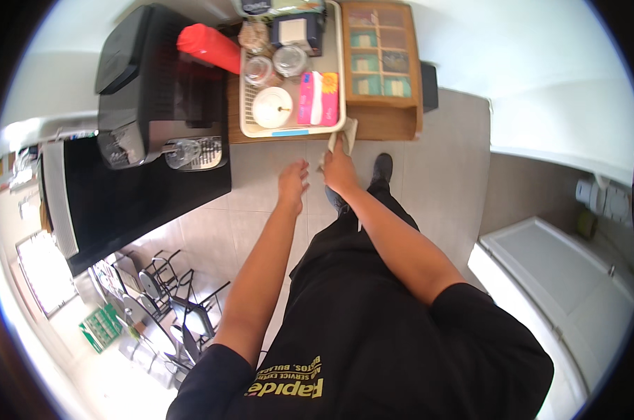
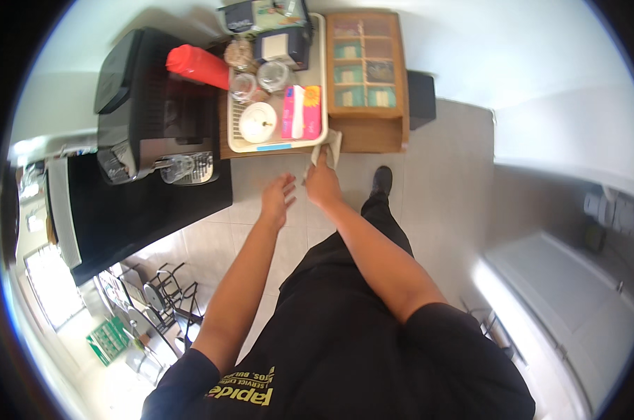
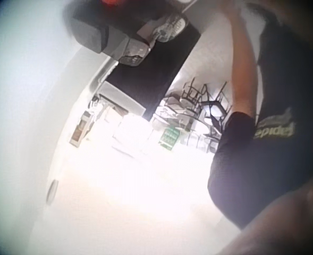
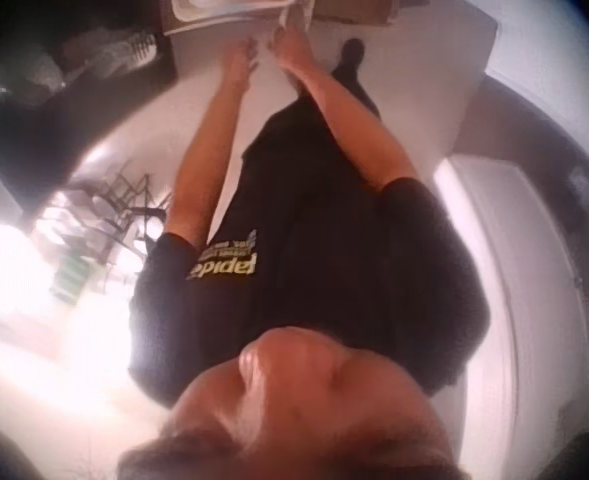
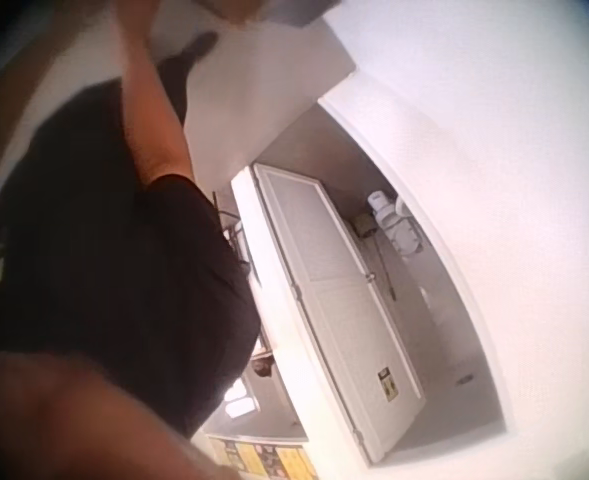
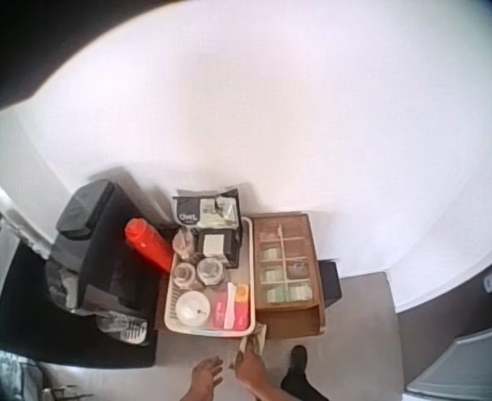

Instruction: The person wipes a countertop and a stool with a cloth in a commercial waiting area. They move between the counter and the stool, wiping surfaces and legs systematically.

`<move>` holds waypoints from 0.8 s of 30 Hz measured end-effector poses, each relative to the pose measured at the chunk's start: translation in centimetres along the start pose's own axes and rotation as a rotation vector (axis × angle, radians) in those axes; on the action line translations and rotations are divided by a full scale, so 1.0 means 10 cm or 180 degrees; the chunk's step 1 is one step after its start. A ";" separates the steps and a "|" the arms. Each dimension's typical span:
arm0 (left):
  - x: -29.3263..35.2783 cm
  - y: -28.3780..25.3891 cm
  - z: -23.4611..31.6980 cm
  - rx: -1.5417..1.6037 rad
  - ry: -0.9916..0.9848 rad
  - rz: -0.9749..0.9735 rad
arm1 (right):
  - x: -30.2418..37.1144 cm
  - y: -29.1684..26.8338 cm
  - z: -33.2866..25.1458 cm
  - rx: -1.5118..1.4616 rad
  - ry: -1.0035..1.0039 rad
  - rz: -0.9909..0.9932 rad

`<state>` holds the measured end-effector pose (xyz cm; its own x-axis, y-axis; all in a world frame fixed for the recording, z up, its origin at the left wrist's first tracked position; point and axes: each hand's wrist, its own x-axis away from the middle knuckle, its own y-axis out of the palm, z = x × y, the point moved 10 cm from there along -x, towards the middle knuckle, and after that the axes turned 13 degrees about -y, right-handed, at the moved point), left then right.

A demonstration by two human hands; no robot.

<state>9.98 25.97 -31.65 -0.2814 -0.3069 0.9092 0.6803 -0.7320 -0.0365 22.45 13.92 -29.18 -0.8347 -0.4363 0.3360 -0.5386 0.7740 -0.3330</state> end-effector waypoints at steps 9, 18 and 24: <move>0.66 0.66 -0.04 0.2054 -0.0318 -0.3387 | 0.50 0.30 -0.54 -0.3060 0.1433 -0.2181; 0.68 -1.13 0.67 0.0238 0.1405 0.1828 | 0.40 -0.16 -0.49 -0.0474 0.1351 -0.2644; 0.67 -1.05 2.04 -0.1594 0.1607 0.1632 | 0.39 0.01 -0.65 -0.0067 0.1210 -0.2738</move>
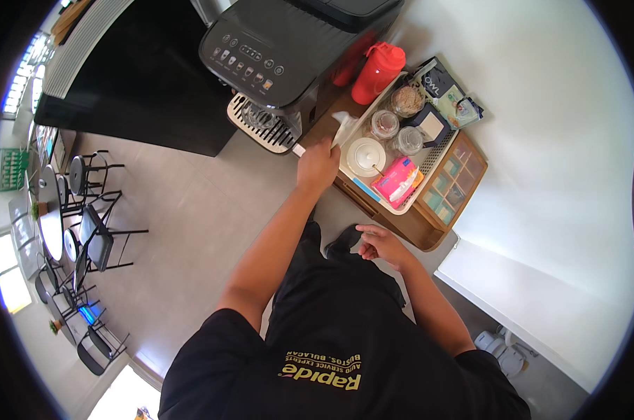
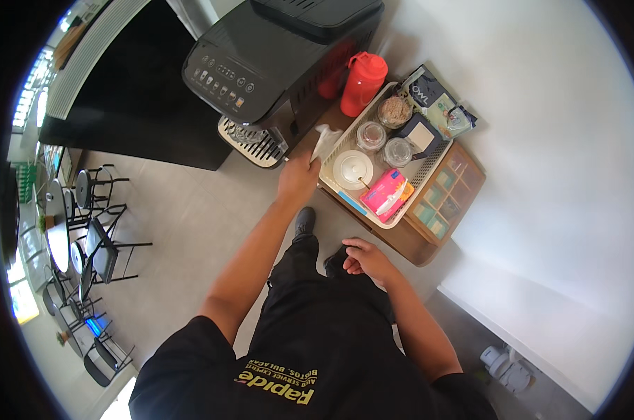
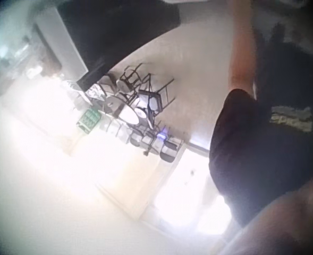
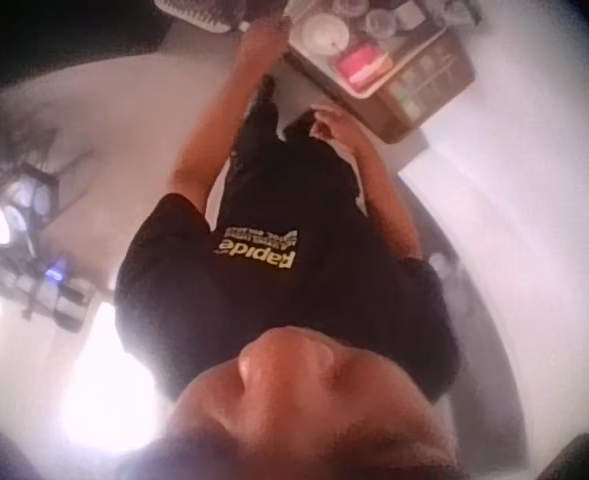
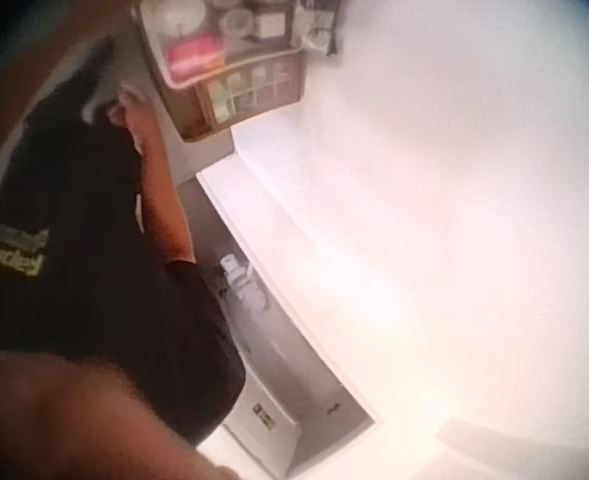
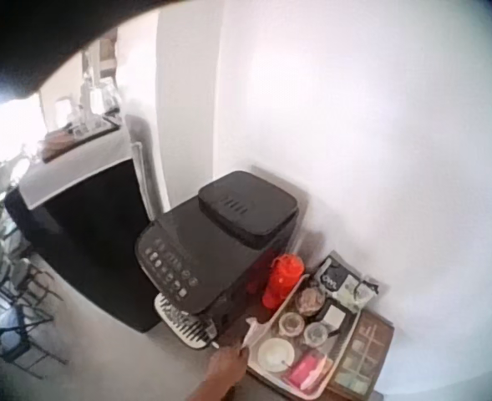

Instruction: The person wipes a countertop and a stool with a cloth in a commercial waiting area. They move between the counter and the stool, wiping surfaces and legs systematically.

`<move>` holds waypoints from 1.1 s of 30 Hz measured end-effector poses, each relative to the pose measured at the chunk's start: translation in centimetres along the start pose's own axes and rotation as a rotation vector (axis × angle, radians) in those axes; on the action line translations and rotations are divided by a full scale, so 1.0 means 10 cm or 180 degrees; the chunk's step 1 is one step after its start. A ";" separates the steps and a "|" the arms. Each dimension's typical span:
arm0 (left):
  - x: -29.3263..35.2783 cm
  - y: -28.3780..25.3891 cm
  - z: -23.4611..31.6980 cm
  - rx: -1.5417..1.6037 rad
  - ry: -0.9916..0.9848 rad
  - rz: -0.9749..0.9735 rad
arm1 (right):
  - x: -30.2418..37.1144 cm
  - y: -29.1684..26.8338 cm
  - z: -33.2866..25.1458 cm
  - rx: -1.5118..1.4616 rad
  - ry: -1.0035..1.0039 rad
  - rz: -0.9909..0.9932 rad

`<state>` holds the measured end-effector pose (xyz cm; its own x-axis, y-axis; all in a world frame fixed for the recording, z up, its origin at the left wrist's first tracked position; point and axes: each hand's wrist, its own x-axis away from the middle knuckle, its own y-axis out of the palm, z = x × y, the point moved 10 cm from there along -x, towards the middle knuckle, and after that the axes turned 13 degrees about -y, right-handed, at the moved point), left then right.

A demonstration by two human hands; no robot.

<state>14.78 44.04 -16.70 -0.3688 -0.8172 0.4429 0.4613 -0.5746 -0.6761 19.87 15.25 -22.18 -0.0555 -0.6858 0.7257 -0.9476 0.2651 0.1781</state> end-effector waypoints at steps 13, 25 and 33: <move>-0.91 0.32 0.76 -0.0526 0.1783 0.1063 | 0.23 0.11 0.09 -0.0038 0.0013 0.0390; -1.42 0.92 0.34 -0.0975 0.2123 0.0047 | 0.12 0.06 -0.50 0.0101 -0.0401 0.0253; -1.08 1.00 0.14 -0.1860 0.2135 0.0116 | 0.06 -0.13 -0.29 0.0175 -0.0316 0.0339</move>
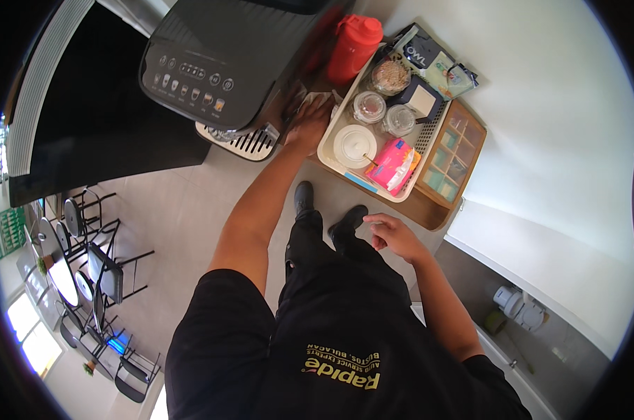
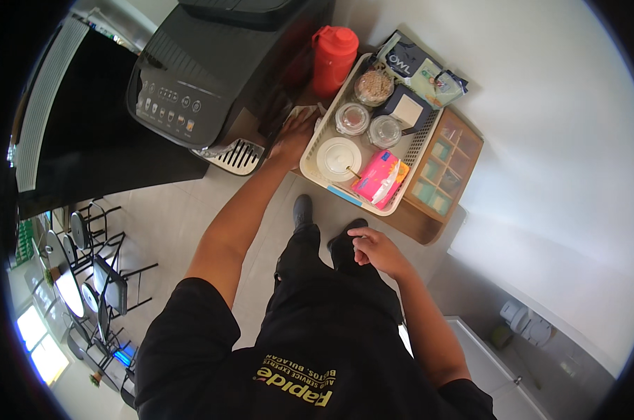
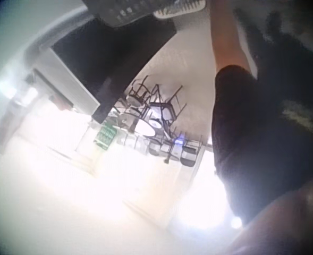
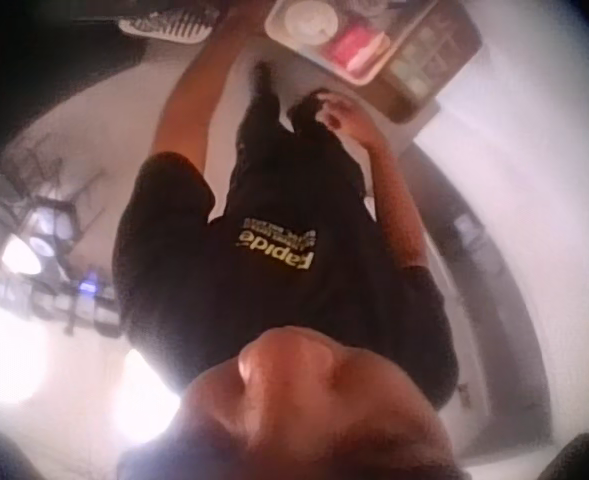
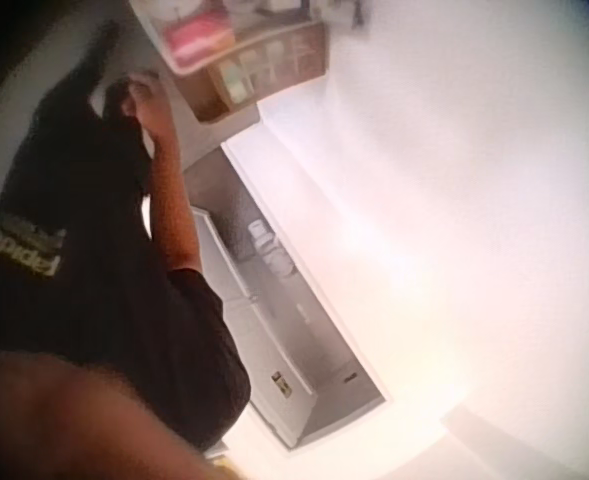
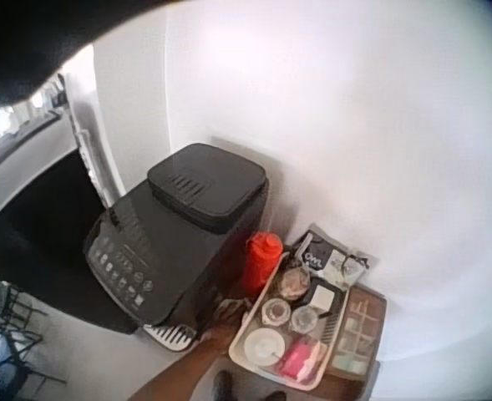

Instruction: The person wipes a countertop and a stool with a cloth in a commercial waiting area. They move between the counter and the stool, wiping surfaces and legs systematically.

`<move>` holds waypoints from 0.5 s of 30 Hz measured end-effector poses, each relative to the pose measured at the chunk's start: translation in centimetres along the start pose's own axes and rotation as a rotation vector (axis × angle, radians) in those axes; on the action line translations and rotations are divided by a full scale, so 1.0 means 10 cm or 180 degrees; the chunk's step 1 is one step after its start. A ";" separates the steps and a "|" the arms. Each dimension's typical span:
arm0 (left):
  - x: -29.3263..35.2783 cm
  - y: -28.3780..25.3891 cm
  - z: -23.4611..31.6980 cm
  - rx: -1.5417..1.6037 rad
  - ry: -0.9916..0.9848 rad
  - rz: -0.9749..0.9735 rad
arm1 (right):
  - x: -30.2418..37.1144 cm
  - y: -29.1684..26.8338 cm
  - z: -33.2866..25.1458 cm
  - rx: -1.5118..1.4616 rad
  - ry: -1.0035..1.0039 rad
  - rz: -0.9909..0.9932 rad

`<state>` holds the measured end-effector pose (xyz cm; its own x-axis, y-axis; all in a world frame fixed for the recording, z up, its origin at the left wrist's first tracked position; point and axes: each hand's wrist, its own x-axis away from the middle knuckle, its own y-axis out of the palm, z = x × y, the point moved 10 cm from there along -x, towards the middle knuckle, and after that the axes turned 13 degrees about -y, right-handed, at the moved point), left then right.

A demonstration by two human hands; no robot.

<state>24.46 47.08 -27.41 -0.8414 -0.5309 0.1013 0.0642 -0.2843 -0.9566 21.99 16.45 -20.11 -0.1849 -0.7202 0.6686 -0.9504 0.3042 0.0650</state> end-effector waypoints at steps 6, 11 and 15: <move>0.36 0.08 -0.11 0.0676 -0.0027 -0.0369 | 0.06 0.07 0.12 0.0166 0.0097 -0.0157; 0.77 0.10 -0.11 0.0315 -0.0151 -0.0191 | 0.07 0.12 0.07 0.0294 -0.0002 -0.0224; 1.00 0.06 0.01 0.0622 -0.0677 0.0083 | 0.17 0.05 0.20 0.0251 0.0046 -0.0235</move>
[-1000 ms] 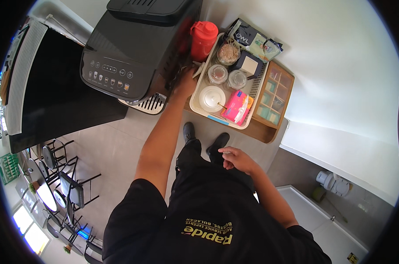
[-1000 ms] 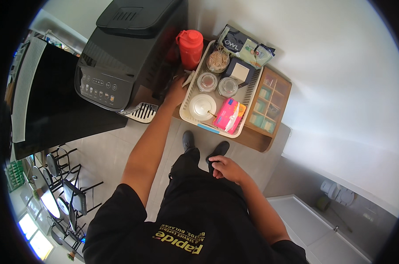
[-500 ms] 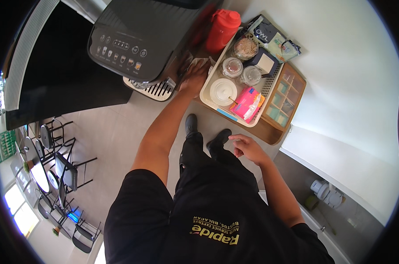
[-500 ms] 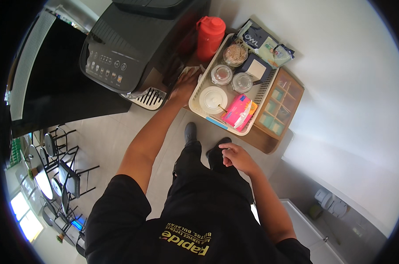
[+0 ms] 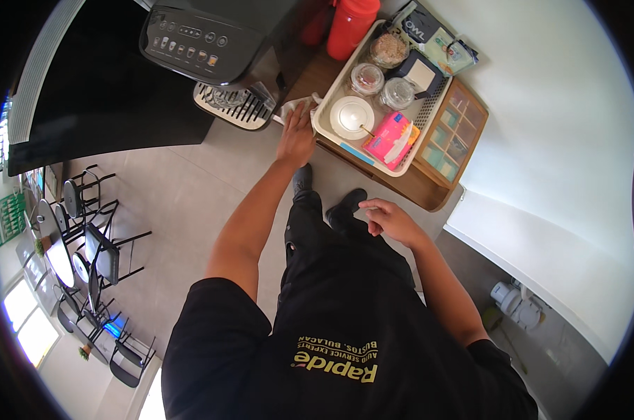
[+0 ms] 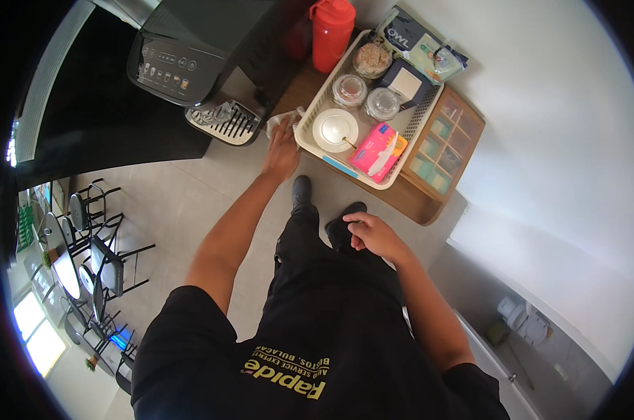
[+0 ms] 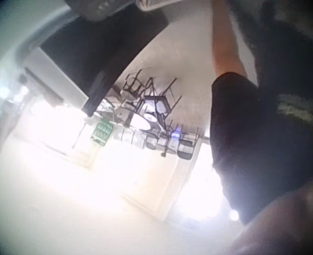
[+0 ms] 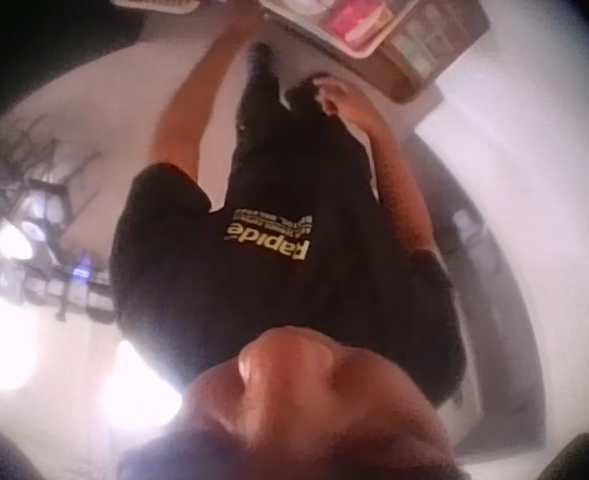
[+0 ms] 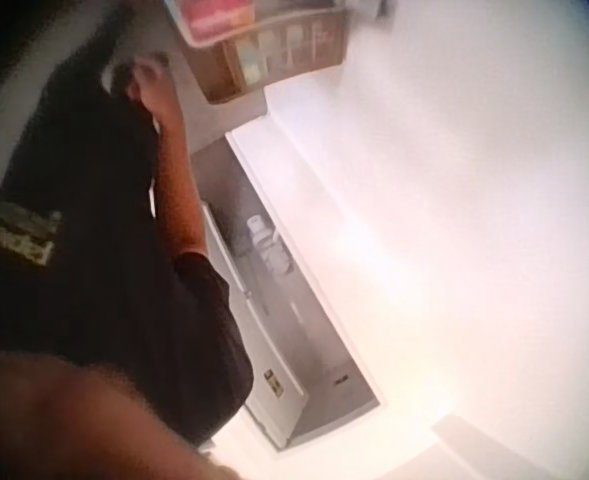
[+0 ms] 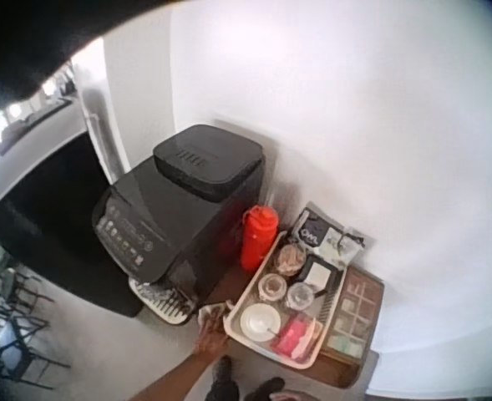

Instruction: The person wipes a countertop and a stool with a cloth in a commercial waiting area. They move between the counter and the stool, wiping surfaces and legs systematically.

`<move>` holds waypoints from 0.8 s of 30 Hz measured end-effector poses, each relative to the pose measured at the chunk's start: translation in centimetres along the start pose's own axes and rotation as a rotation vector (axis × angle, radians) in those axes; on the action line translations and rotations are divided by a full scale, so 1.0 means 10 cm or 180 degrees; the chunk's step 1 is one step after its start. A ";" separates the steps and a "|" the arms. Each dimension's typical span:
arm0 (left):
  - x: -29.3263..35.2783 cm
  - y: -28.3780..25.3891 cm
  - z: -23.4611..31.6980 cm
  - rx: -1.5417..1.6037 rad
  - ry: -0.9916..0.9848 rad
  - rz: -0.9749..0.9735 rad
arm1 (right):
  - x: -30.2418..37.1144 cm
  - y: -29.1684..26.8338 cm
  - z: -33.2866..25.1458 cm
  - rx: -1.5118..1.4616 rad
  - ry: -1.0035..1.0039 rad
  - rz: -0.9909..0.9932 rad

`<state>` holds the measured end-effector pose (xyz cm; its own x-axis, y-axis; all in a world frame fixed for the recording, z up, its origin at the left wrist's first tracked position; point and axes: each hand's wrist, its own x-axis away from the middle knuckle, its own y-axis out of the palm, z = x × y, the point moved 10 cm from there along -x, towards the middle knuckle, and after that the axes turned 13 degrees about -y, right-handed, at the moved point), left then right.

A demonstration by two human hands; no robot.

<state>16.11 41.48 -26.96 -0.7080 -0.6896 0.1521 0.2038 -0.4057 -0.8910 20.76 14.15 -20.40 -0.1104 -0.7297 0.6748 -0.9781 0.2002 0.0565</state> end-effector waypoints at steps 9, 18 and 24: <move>0.75 0.66 0.56 0.0297 -0.1224 0.0363 | 0.46 -0.35 0.57 0.0035 0.0247 0.0093; 1.13 1.00 1.55 0.0397 -0.1245 0.0367 | 0.79 -0.68 0.93 0.0144 0.0203 0.0079; 1.31 1.21 1.96 0.0379 -0.1151 0.0203 | 1.04 -0.73 1.25 0.0069 0.0214 0.0160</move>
<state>22.52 15.75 -27.36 -0.4117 -0.8740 0.2580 0.3320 -0.4075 -0.8507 24.51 -3.03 -23.00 -0.1482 -0.6734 0.7243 -0.9753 0.2209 0.0058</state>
